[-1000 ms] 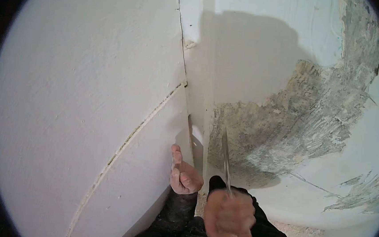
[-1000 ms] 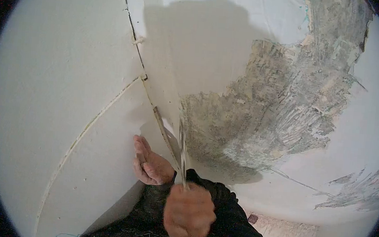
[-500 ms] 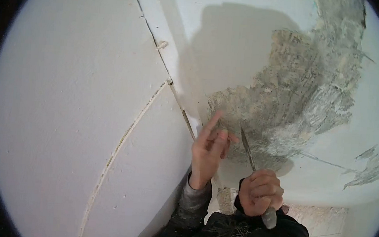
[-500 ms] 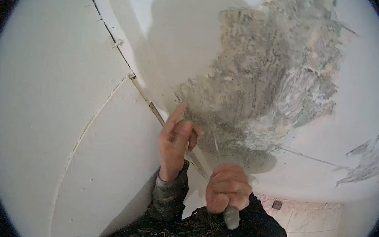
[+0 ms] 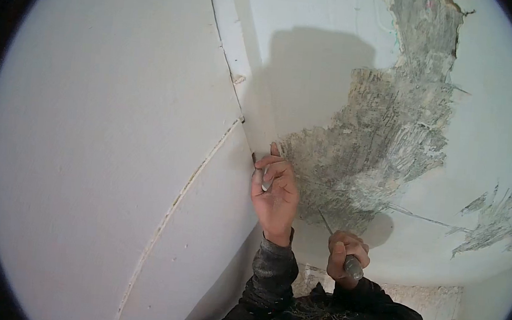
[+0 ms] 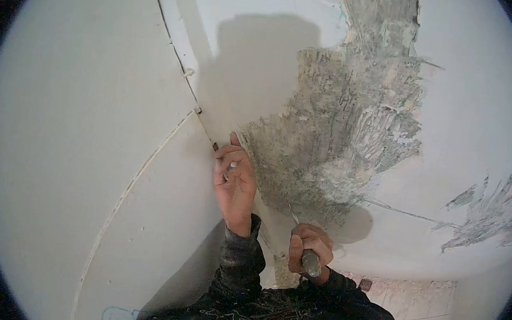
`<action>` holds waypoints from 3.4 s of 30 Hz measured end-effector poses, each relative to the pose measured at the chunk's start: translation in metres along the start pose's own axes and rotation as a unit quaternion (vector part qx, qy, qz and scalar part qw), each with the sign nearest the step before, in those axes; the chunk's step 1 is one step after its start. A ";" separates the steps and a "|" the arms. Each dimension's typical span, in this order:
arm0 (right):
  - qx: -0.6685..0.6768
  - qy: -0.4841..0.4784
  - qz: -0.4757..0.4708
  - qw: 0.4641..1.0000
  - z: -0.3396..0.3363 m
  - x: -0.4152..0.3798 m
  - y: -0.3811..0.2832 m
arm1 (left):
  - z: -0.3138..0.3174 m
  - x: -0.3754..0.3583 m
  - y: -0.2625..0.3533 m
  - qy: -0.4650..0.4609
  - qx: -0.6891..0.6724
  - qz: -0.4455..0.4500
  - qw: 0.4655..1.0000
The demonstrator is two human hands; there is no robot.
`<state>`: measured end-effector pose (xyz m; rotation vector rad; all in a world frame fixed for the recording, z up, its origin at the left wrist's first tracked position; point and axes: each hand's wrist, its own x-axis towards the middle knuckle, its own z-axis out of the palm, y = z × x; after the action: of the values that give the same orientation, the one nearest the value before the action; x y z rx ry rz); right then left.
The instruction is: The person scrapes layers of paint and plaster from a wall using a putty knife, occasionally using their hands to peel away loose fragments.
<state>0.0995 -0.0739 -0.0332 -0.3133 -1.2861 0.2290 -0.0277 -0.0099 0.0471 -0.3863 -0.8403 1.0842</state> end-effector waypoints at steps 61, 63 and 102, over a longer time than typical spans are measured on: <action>-0.132 -0.085 0.111 0.981 -0.048 -0.018 -0.019 | -0.014 -0.041 0.017 0.019 0.039 0.084 0.996; -0.109 -0.099 0.122 0.982 -0.048 -0.015 -0.021 | -0.014 -0.041 0.017 0.015 0.022 0.081 0.996; 0.189 0.163 -0.086 0.965 0.033 0.203 -0.023 | 0.018 0.034 0.037 -0.368 0.810 0.455 -0.022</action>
<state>0.1222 -0.0232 0.1664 0.0866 -0.9136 0.2582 -0.0571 0.0349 0.0487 -1.7084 -0.5843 -1.9440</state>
